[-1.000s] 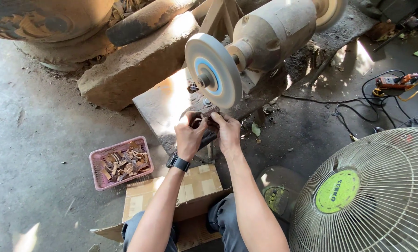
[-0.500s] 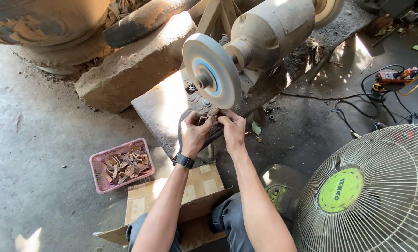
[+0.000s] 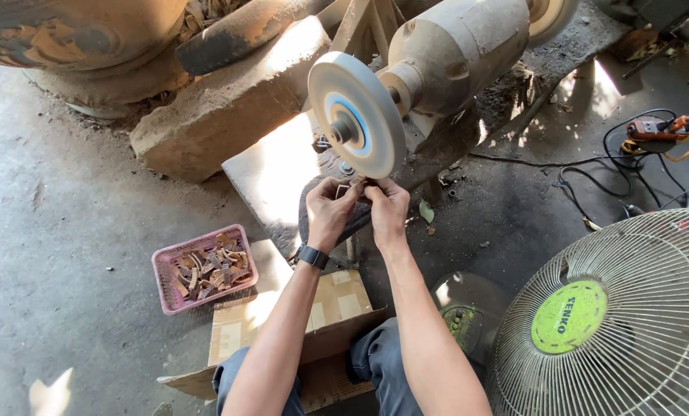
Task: The person grinds small horn-like or wooden pieces on a bench grinder in a workshop.
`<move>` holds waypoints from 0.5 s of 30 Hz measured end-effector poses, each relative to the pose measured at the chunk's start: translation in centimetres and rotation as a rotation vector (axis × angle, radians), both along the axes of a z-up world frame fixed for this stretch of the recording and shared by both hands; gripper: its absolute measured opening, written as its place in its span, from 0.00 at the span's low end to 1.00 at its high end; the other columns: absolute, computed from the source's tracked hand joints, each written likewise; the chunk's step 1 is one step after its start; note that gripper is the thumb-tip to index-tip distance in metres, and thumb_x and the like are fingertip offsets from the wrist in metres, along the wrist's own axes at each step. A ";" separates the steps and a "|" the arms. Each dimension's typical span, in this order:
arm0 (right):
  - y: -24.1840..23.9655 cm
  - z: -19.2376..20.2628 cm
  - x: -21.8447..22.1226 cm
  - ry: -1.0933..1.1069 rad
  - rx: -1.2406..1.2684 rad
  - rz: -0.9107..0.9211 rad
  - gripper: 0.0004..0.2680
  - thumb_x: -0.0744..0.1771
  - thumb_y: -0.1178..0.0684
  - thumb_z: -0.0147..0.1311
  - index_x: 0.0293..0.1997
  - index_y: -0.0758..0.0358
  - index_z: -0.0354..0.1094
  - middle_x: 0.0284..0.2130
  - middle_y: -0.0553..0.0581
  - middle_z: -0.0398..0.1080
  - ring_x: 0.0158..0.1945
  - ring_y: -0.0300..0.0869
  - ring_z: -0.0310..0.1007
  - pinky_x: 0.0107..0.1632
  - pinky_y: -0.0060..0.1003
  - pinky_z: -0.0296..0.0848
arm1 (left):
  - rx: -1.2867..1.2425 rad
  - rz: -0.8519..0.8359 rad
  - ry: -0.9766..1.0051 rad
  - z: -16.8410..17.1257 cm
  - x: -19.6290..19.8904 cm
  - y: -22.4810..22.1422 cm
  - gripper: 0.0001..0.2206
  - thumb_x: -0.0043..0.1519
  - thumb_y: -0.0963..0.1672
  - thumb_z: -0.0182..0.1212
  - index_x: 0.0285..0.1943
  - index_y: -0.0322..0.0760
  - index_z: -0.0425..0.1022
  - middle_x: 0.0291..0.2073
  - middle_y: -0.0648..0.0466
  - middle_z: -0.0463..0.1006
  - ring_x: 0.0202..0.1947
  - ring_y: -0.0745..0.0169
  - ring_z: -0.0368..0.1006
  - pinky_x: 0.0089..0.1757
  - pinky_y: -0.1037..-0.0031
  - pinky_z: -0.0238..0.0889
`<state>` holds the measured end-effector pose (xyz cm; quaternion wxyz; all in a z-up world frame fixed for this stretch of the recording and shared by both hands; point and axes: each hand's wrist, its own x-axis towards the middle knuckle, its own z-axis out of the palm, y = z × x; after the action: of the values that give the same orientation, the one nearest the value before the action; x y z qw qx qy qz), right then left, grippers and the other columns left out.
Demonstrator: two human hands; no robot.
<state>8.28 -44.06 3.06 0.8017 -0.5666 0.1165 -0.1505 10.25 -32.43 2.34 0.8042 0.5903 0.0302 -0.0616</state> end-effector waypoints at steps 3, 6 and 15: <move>0.3 -1.1 -0.5 0.006 -0.118 0.053 0.11 0.65 0.67 0.50 0.49 0.74 0.77 0.39 0.54 0.78 0.39 0.34 0.73 0.44 0.29 0.72 | 0.079 0.002 -0.026 -1.3 -0.6 1.6 0.12 0.61 0.43 0.72 0.30 0.32 0.72 0.23 0.61 0.73 0.21 0.80 0.62 0.23 0.83 0.55; 0.5 1.0 -1.2 0.068 -0.078 0.078 0.14 0.64 0.67 0.49 0.52 0.71 0.76 0.42 0.52 0.79 0.40 0.32 0.74 0.44 0.28 0.73 | 0.144 0.005 -0.086 -1.0 -1.4 1.6 0.12 0.61 0.42 0.71 0.30 0.31 0.73 0.24 0.61 0.74 0.24 0.80 0.63 0.26 0.83 0.58; -0.2 0.5 -0.6 0.001 0.154 0.089 0.10 0.65 0.65 0.50 0.47 0.73 0.76 0.39 0.55 0.78 0.38 0.36 0.75 0.44 0.31 0.75 | 0.075 0.028 -0.082 0.4 -0.8 0.3 0.09 0.59 0.42 0.71 0.33 0.31 0.74 0.27 0.59 0.78 0.27 0.79 0.68 0.29 0.82 0.63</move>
<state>7.67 -44.22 3.54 0.8487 -0.5080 0.1026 -0.1050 9.45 -32.11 2.75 0.7830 0.6214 0.0079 -0.0251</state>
